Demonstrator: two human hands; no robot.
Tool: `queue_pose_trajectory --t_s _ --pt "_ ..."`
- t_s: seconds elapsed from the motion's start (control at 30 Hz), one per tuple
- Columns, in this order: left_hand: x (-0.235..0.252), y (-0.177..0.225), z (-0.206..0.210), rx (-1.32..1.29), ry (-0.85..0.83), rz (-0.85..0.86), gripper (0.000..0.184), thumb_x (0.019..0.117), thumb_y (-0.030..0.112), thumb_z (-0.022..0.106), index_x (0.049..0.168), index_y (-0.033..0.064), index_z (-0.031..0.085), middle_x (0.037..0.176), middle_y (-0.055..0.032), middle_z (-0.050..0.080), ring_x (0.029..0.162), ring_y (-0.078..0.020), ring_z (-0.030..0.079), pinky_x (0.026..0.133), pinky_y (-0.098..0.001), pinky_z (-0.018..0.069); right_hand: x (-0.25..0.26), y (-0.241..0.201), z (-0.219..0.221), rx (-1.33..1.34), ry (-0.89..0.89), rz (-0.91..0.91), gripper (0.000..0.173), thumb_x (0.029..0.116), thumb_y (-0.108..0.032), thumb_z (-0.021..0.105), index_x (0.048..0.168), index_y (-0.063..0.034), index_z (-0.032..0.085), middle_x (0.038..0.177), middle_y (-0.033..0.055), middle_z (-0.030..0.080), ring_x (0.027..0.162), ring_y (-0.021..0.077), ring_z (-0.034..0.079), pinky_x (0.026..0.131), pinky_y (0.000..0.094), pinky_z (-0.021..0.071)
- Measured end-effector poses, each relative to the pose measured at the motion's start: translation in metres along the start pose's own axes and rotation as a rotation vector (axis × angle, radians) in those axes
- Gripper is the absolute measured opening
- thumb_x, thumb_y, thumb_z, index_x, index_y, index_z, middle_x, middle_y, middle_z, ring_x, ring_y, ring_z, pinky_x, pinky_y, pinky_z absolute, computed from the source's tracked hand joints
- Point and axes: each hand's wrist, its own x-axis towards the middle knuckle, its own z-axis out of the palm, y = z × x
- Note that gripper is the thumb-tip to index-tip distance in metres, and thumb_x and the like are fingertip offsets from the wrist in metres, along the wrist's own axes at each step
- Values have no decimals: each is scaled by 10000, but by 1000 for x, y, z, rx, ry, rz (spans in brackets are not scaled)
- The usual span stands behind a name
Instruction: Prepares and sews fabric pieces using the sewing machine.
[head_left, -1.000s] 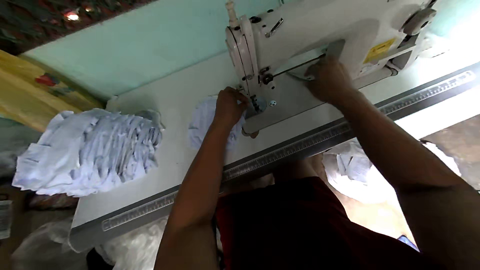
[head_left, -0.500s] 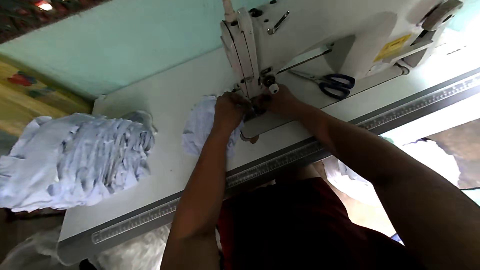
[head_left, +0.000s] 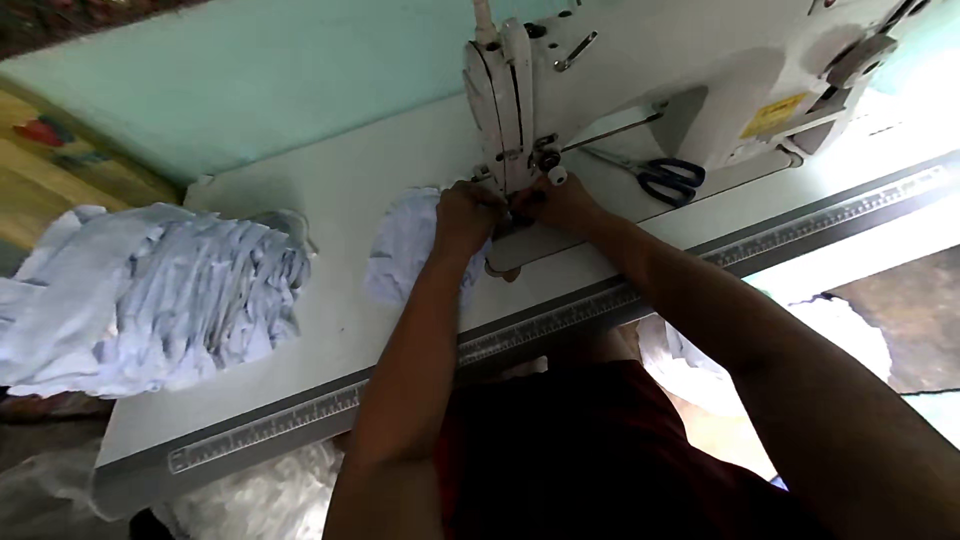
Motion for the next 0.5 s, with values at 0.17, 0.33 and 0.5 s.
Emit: queue_pose_trajectory --t_s 0.17,0.33,0.5 --pt "-1 3 0 13 -8 -32 158 948 220 723 1006 85 781 1246 -138 670 1232 -318 580 1039 -542 446 -1 0 0 -7 18 -32 134 921 -104 731 997 -2 772 1066 207 713 1071 354 650 983 503 502" --pt "0 6 0 27 3 -59 164 952 232 717 1013 90 775 1252 -139 668 1228 -319 584 1031 -542 455 -2 3 0 25 4 -25 139 933 -128 722 1000 -17 772 1088 200 706 1093 348 639 982 505 499" --pt "0 7 2 39 4 -66 177 963 237 702 1026 87 771 1236 -140 674 1227 -332 579 1038 -568 437 0 8 3 9 25 -90 137 932 -129 716 989 -22 778 1055 191 723 1075 349 652 993 512 490"
